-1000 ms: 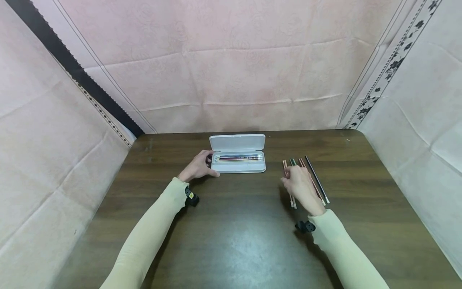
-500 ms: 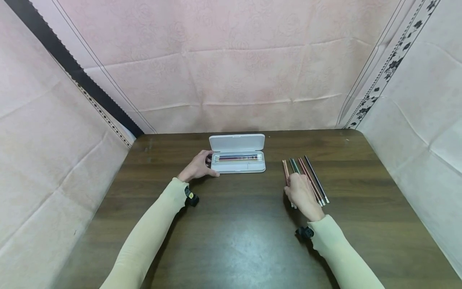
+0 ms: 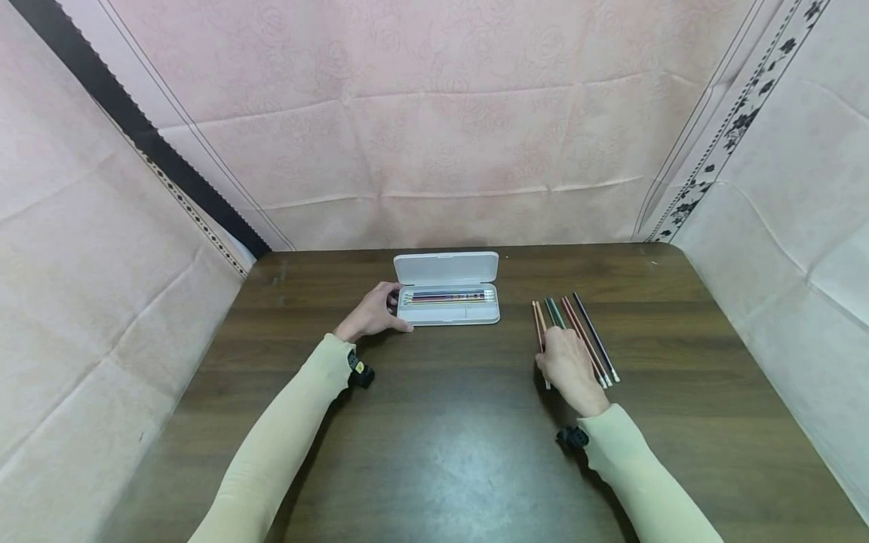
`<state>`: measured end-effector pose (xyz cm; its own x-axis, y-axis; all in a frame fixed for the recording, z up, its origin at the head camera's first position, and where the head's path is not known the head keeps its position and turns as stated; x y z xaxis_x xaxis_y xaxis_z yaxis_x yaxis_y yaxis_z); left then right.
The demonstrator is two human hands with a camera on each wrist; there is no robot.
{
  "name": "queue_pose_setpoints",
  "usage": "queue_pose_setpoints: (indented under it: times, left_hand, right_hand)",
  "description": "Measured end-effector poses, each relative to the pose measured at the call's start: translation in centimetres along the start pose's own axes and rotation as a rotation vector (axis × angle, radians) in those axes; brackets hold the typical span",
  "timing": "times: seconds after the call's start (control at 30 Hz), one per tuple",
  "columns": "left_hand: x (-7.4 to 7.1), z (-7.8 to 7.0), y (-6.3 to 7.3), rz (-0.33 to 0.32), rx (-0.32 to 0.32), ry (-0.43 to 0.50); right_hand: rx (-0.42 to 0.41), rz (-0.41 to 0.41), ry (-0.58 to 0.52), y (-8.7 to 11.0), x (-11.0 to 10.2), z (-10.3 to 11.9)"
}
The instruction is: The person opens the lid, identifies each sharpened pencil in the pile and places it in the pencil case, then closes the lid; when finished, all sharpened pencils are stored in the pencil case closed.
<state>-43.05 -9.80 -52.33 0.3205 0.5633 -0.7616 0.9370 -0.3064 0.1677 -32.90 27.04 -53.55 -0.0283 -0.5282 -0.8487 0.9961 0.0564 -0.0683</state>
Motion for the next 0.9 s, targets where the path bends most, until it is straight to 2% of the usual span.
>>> queue_pose_setpoints:
  times: [0.07, 0.23, 0.3, 0.33, 0.5, 0.57, 0.9]
  left_hand:
    - [0.0, 0.0, 0.0, 0.001, -0.001, 0.001]
    - [0.0, -0.1, 0.1, 0.005, -0.003, 0.002]
    - [0.0, -0.2, 0.1, 0.006, -0.002, 0.003]
    - [0.0, -0.2, 0.1, 0.006, -0.001, 0.004]
    - [0.0, -0.2, 0.1, 0.005, 0.001, 0.004]
    - [0.0, -0.2, 0.1, 0.006, 0.002, -0.002]
    - [0.0, 0.0, 0.1, 0.007, 0.002, 0.013]
  right_hand:
    - [0.004, 0.002, -0.003, 0.5, -0.6, 1.0]
    - [0.008, 0.013, -0.017, 2.4, -3.3, 5.2]
    - [0.009, 0.019, -0.024, 2.6, -3.8, 5.9]
    - [0.011, 0.02, -0.02, 2.6, -3.8, 5.9]
    - [-0.009, -0.006, 0.004, 1.3, -2.1, 3.1]
    - [0.007, 0.006, 0.004, 1.0, -1.8, 2.5]
    - [0.107, 0.097, -0.052, 2.5, -3.0, 5.2]
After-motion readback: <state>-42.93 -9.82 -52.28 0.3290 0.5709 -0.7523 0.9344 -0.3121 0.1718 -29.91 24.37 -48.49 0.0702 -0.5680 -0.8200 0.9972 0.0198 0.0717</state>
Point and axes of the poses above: each hand's wrist, its own y-axis away from the middle knuckle, its own x-axis out of the palm, z = x × y, the point moved 10 cm from there along -y, towards the middle knuckle, and after that the axes turned 6 degrees about -y, right-handed, at the moved point
